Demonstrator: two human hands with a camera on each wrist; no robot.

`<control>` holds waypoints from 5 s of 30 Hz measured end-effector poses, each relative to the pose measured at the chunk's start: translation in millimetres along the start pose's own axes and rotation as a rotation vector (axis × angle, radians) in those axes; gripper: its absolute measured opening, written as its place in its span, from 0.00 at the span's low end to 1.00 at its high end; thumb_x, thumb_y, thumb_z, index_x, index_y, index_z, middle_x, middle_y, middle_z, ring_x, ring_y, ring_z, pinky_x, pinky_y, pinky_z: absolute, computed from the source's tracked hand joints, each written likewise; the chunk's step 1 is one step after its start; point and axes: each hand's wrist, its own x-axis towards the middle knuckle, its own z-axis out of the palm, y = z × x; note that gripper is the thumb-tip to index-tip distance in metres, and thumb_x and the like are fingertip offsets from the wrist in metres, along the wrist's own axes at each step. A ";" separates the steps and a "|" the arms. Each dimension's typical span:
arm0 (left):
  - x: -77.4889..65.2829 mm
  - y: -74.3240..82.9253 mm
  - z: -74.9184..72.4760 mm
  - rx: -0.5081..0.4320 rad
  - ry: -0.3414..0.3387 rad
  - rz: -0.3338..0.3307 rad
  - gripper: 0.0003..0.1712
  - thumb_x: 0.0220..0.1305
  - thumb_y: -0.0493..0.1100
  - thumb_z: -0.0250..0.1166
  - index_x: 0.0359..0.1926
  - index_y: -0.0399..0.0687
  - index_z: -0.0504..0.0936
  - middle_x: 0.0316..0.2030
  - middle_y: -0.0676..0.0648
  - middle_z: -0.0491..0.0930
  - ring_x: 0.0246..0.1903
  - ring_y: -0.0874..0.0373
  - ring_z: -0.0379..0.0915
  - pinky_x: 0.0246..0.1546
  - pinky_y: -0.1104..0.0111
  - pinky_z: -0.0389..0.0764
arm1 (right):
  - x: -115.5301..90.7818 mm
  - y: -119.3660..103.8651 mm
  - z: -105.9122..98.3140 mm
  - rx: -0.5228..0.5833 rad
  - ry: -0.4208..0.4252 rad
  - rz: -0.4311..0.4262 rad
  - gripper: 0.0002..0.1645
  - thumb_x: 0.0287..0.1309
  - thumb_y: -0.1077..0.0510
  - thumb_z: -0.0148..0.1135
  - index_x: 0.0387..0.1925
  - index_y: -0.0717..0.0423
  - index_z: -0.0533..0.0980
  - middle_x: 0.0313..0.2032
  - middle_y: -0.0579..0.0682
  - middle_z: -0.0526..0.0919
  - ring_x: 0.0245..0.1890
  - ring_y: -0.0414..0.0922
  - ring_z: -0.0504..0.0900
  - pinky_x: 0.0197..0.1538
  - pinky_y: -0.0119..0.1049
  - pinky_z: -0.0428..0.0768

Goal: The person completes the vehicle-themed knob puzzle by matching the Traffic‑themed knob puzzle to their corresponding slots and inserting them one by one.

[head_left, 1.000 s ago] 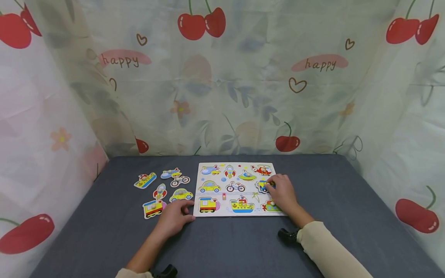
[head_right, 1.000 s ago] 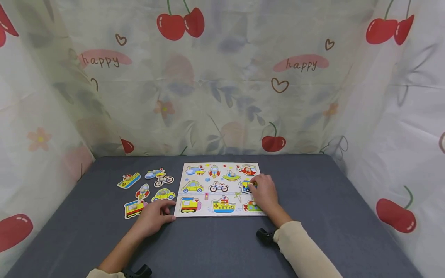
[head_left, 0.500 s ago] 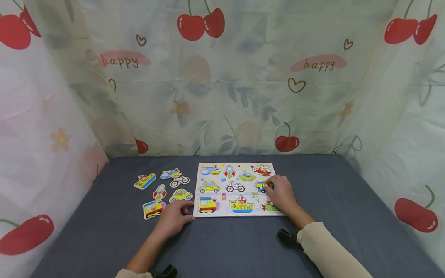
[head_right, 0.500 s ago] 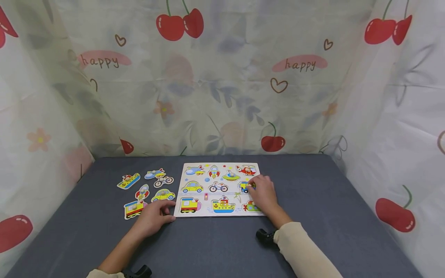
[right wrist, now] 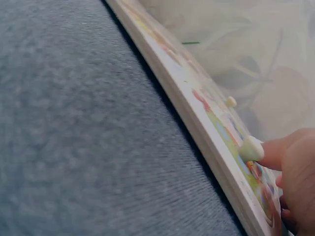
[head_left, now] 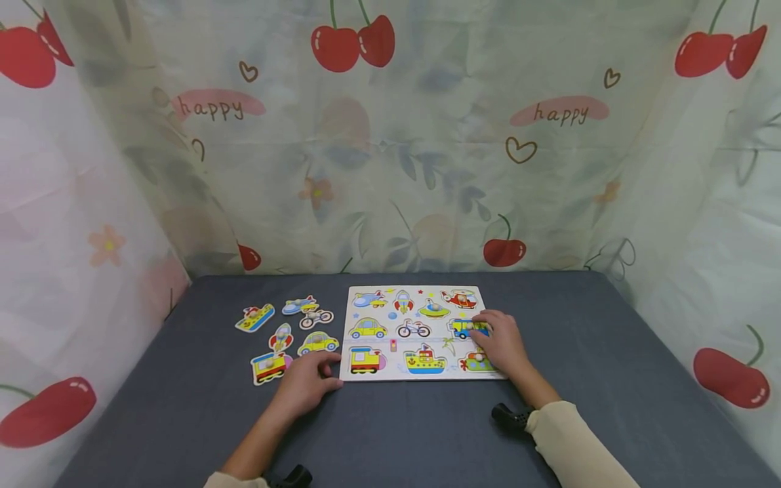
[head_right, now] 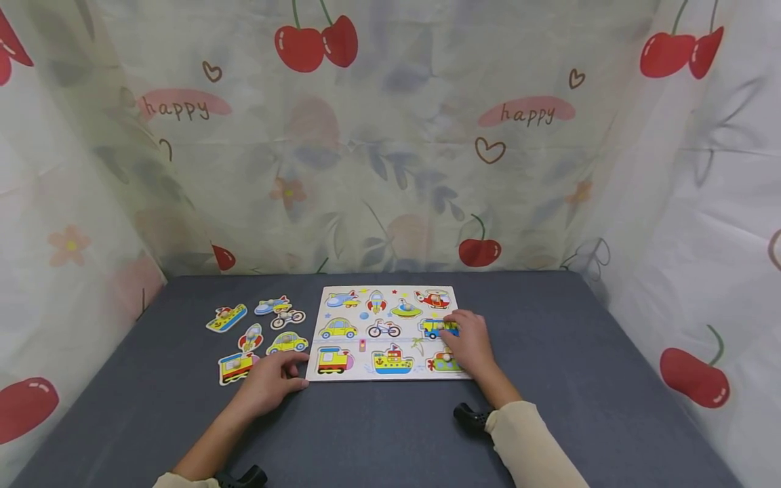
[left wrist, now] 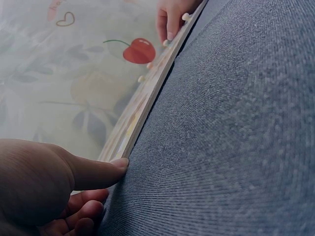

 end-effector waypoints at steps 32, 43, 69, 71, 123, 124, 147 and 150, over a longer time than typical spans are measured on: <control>4.1 -3.0 -5.7 -0.032 -0.077 0.000 0.23 0.50 0.36 0.75 0.51 0.46 0.84 0.26 0.52 0.72 0.26 0.57 0.67 0.30 0.64 0.68 | -14.8 16.4 -21.0 -0.026 -0.110 -0.018 0.27 0.64 0.56 0.61 0.61 0.62 0.73 0.63 0.62 0.71 0.68 0.62 0.58 0.64 0.62 0.56; 13.7 -11.0 -13.2 -0.152 -0.082 -0.014 0.18 0.54 0.32 0.72 0.48 0.44 0.84 0.24 0.51 0.74 0.19 0.57 0.70 0.23 0.66 0.73 | -16.8 19.1 -21.3 -0.045 -0.114 0.000 0.27 0.65 0.54 0.61 0.62 0.61 0.72 0.63 0.61 0.71 0.68 0.61 0.58 0.64 0.62 0.55; 35.5 -21.8 -7.0 0.217 0.353 0.146 0.10 0.50 0.40 0.75 0.36 0.47 0.87 0.36 0.45 0.78 0.38 0.45 0.71 0.39 0.53 0.70 | -19.2 18.3 -19.6 -0.034 -0.087 -0.015 0.27 0.64 0.56 0.62 0.62 0.62 0.73 0.63 0.61 0.72 0.68 0.60 0.59 0.65 0.60 0.57; 37.5 -23.4 -8.0 0.231 0.338 0.134 0.11 0.50 0.40 0.75 0.37 0.46 0.87 0.37 0.44 0.78 0.40 0.44 0.72 0.41 0.52 0.70 | -19.6 18.5 -19.8 -0.032 -0.084 -0.021 0.27 0.64 0.56 0.62 0.62 0.62 0.73 0.63 0.61 0.72 0.68 0.61 0.59 0.65 0.60 0.57; 85.1 -3.9 -6.1 0.100 0.158 0.129 0.06 0.60 0.40 0.68 0.39 0.43 0.85 0.41 0.44 0.75 0.36 0.51 0.70 0.39 0.57 0.71 | -21.2 16.8 -18.6 -0.029 -0.085 -0.010 0.27 0.64 0.56 0.62 0.61 0.62 0.73 0.63 0.61 0.72 0.68 0.60 0.59 0.65 0.60 0.56; 85.4 -2.7 -4.0 0.099 0.157 0.127 0.06 0.61 0.40 0.68 0.39 0.44 0.85 0.41 0.45 0.75 0.35 0.52 0.70 0.38 0.58 0.71 | -21.2 16.6 -18.5 -0.027 -0.085 -0.009 0.27 0.64 0.56 0.62 0.61 0.62 0.73 0.63 0.61 0.72 0.68 0.60 0.59 0.65 0.60 0.56; 94.3 15.7 14.5 0.107 0.198 0.097 0.06 0.60 0.39 0.69 0.39 0.44 0.84 0.47 0.44 0.77 0.47 0.48 0.70 0.51 0.54 0.71 | -19.7 16.7 -18.9 -0.025 -0.090 0.000 0.27 0.64 0.55 0.62 0.62 0.61 0.73 0.63 0.60 0.71 0.68 0.60 0.58 0.65 0.60 0.56; 95.2 20.3 16.9 0.104 0.200 0.084 0.06 0.59 0.40 0.69 0.38 0.45 0.84 0.47 0.44 0.76 0.48 0.48 0.69 0.50 0.54 0.71 | -19.9 17.4 -18.6 -0.029 -0.090 -0.001 0.28 0.64 0.55 0.62 0.63 0.61 0.72 0.63 0.60 0.71 0.68 0.60 0.58 0.65 0.60 0.56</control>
